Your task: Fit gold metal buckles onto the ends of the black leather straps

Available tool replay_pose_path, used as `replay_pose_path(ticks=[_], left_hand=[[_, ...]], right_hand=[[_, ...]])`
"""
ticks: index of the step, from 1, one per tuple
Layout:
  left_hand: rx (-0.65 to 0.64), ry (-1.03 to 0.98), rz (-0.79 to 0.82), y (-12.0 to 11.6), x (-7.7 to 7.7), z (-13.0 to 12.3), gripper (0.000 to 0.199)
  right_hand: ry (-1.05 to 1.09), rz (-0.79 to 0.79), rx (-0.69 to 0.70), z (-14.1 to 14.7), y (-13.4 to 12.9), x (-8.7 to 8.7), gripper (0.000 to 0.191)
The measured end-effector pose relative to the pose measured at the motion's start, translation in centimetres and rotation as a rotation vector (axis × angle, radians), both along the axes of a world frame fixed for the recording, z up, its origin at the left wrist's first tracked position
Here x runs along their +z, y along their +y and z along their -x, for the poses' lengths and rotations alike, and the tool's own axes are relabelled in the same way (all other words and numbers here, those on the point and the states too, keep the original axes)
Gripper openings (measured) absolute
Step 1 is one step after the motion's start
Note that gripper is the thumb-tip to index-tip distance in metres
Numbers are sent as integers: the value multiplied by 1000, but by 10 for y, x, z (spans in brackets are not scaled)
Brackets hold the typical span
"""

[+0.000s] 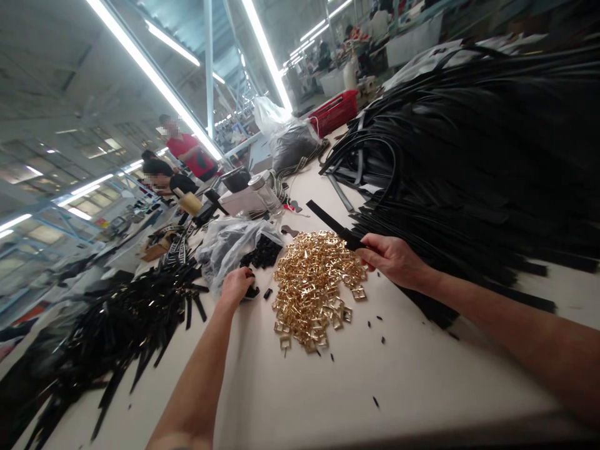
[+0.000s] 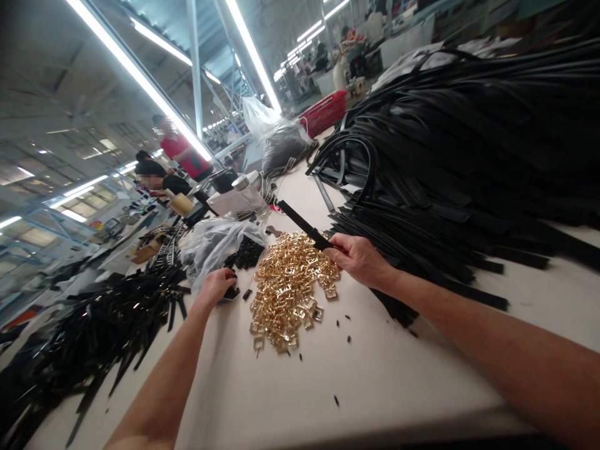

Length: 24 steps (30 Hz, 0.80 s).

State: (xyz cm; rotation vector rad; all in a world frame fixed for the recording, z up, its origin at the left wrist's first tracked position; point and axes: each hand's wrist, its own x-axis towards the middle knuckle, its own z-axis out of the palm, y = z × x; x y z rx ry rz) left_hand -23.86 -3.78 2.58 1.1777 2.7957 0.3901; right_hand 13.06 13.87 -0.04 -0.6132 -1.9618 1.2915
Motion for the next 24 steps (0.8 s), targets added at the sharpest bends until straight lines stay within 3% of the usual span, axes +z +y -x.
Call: replay_pose_path(ticks=[3, 6, 12, 16, 19, 24], left_hand=[[26, -93, -116, 6, 1, -1, 9], [25, -265, -284, 12, 4, -21, 13], [-81, -766, -681, 28, 0, -115, 39], [9, -1312, -980, 42, -11, -178, 41], [107, -1447, -1075, 51, -20, -206, 41], [103, -1498, -1077, 58, -26, -223, 38]], right_hand=[[-2, -3, -1, 0, -1, 1, 30], [4, 33, 31, 1, -6, 1, 28], [9, 117, 121, 4, -22, 0, 26], [-24, 133, 127, 4, -25, 2, 25], [-11, 143, 145, 4, -25, 4, 25], [-2, 122, 149, 3, -25, 5, 24]])
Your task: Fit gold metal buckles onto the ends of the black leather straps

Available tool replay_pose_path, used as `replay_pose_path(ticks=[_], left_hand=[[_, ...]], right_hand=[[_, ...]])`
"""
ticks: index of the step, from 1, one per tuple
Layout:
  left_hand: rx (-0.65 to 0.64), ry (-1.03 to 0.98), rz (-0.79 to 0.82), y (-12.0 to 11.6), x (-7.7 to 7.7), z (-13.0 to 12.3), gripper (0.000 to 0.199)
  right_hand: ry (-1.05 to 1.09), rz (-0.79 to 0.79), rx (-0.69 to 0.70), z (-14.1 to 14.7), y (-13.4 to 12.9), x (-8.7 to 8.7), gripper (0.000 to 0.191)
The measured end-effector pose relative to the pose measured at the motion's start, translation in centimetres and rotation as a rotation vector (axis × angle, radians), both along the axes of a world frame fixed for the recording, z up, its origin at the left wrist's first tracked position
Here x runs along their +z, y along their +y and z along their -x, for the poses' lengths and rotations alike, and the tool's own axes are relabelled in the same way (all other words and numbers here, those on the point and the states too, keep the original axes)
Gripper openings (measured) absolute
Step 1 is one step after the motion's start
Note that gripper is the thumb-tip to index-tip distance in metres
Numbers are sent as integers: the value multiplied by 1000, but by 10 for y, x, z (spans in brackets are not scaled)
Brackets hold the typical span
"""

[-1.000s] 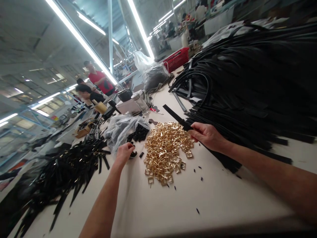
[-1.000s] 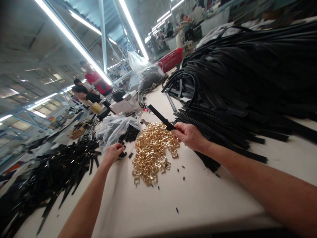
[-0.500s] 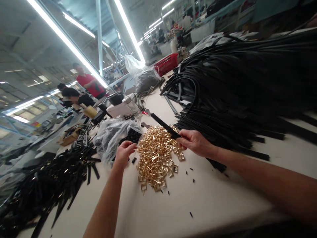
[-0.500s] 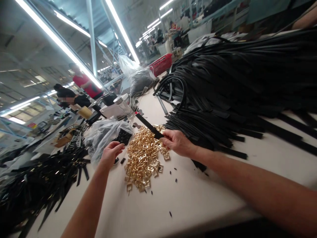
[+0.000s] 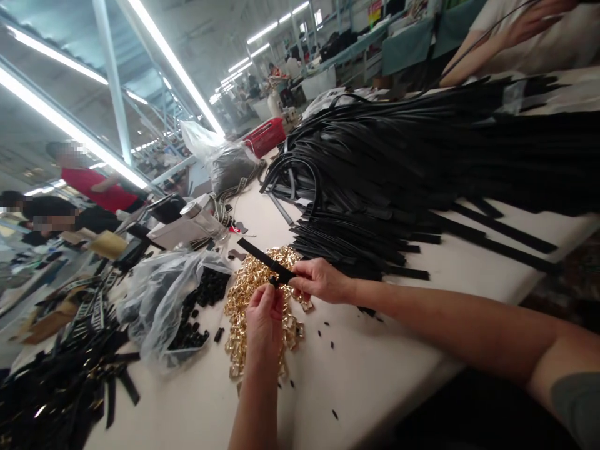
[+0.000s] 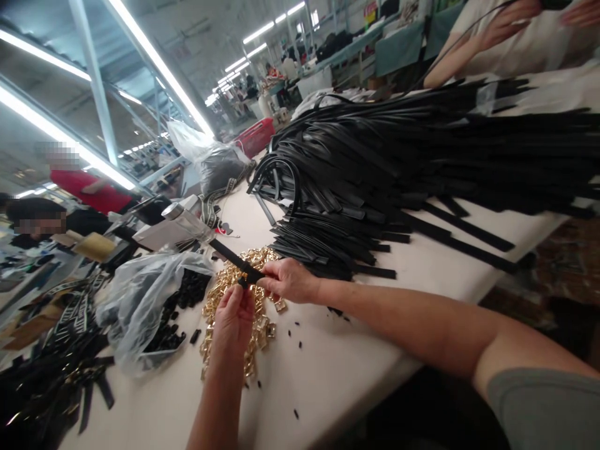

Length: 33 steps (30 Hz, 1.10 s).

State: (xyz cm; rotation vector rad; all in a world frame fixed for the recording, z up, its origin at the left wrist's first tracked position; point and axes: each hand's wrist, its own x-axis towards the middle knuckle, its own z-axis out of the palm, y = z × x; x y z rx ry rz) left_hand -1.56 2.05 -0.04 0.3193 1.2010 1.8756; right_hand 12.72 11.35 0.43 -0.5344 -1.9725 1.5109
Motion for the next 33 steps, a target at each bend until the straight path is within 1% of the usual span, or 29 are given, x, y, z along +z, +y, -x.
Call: replay_pose_path(ticks=[3, 8, 16, 20, 24, 28, 33], left_hand=[[-2, -1, -2, 0, 1, -4, 36], [-16, 59, 1, -4, 1, -7, 34], [-7, 280, 11, -10, 3, -2, 30], [-12, 316, 25, -11, 0, 1, 31], [-37, 378, 7, -11, -3, 3, 29], [-46, 462, 9, -10, -1, 3, 24], [-75, 459, -1, -11, 0, 4, 33]], right_hand=[[-22, -37, -6, 1, -1, -1, 22], [-30, -24, 5, 1, 0, -3, 22], [-43, 24, 110, 0, 0, -4, 26], [-48, 24, 148, 0, 2, -3, 28], [-103, -62, 130, -2, 4, 0, 25], [-140, -172, 145, -3, 5, 0, 25], [-175, -212, 153, -3, 10, -4, 21]])
